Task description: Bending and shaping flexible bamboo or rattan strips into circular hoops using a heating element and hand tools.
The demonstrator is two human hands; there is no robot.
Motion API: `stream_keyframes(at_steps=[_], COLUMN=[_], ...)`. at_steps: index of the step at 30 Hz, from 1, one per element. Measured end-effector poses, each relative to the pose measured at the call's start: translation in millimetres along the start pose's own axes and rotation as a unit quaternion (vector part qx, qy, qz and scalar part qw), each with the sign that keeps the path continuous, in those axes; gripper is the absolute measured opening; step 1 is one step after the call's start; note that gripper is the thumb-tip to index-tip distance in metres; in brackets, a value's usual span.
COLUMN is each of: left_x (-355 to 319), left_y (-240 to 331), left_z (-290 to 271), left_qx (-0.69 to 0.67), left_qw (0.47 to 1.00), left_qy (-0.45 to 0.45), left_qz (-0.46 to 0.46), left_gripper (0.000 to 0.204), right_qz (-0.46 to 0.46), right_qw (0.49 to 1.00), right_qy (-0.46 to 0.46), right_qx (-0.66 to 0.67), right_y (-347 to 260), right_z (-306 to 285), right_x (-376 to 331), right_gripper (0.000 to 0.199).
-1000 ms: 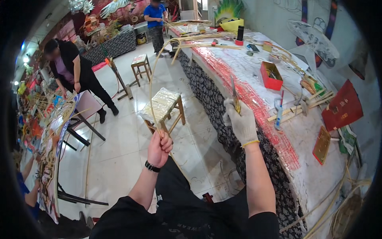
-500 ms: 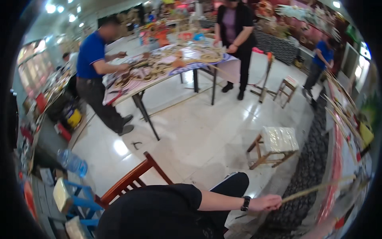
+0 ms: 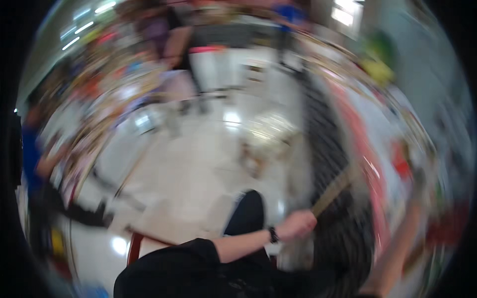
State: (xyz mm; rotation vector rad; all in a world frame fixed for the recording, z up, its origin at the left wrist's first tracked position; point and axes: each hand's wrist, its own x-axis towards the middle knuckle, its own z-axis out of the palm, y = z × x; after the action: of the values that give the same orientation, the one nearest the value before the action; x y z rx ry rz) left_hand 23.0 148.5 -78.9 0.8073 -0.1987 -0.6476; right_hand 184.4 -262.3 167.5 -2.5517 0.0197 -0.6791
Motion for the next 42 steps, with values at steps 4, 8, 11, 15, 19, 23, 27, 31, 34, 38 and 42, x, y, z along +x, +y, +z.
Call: stream_keyframes(at_steps=[4, 8, 11, 15, 19, 23, 27, 31, 34, 38, 42], left_x=[11, 55, 80, 96, 102, 112, 120, 128, 133, 143, 150], left_y=[-15, -49, -93, -132, -146, -149, -152, -159, -162, -165, -146], left_z=[36, 94, 123, 151, 169, 177, 177, 175, 183, 186, 172], left_qx=[-0.057, -0.063, -0.081, -0.088, -0.064, -0.052, -0.096, -0.111, -0.142, -0.156, -0.173], left_qw=[0.996, 0.977, 0.963, 0.952, 0.958, 0.956, 0.954, 0.948, 0.941, 0.933, 0.934], left_qy=[0.006, -0.099, -0.132, -0.144, -0.142, -0.129, -0.13, -0.15, -0.142, -0.161, -0.157], left_qz=[-0.067, -0.178, -0.222, -0.256, -0.242, -0.257, -0.254, -0.257, -0.273, -0.281, -0.27], left_gripper=[0.02, 0.027, 0.026, 0.026, 0.027, 0.027, 0.027, 0.029, 0.031, 0.034, 0.036], right_qz=[-0.075, 0.095, 0.126, 0.14, 0.176, 0.169, 0.126, 0.079, 0.078, 0.063, 0.058], right_qw=[0.977, 0.984, 0.982, 0.984, 0.978, 0.973, 0.979, 0.987, 0.987, 0.987, 0.984], right_qy=[0.193, 0.058, 0.061, 0.036, -0.015, -0.059, -0.054, -0.031, -0.038, -0.053, -0.069], right_qx=[-0.049, -0.141, -0.131, -0.101, -0.107, -0.143, -0.153, -0.137, -0.134, -0.14, -0.153], right_y=[-62, -33, 13, 39, 46, 52, 63, 62, 62, 66, 58], right_z=[-25, -87, -90, -80, -65, -52, -38, -31, -35, -38, -25], right_x=[-112, -226, -297, -325, -324, -310, -306, -309, -309, -312, -293], right_gripper=[0.029, 0.031, 0.03, 0.03, 0.028, 0.027, 0.028, 0.026, 0.025, 0.024, 0.02])
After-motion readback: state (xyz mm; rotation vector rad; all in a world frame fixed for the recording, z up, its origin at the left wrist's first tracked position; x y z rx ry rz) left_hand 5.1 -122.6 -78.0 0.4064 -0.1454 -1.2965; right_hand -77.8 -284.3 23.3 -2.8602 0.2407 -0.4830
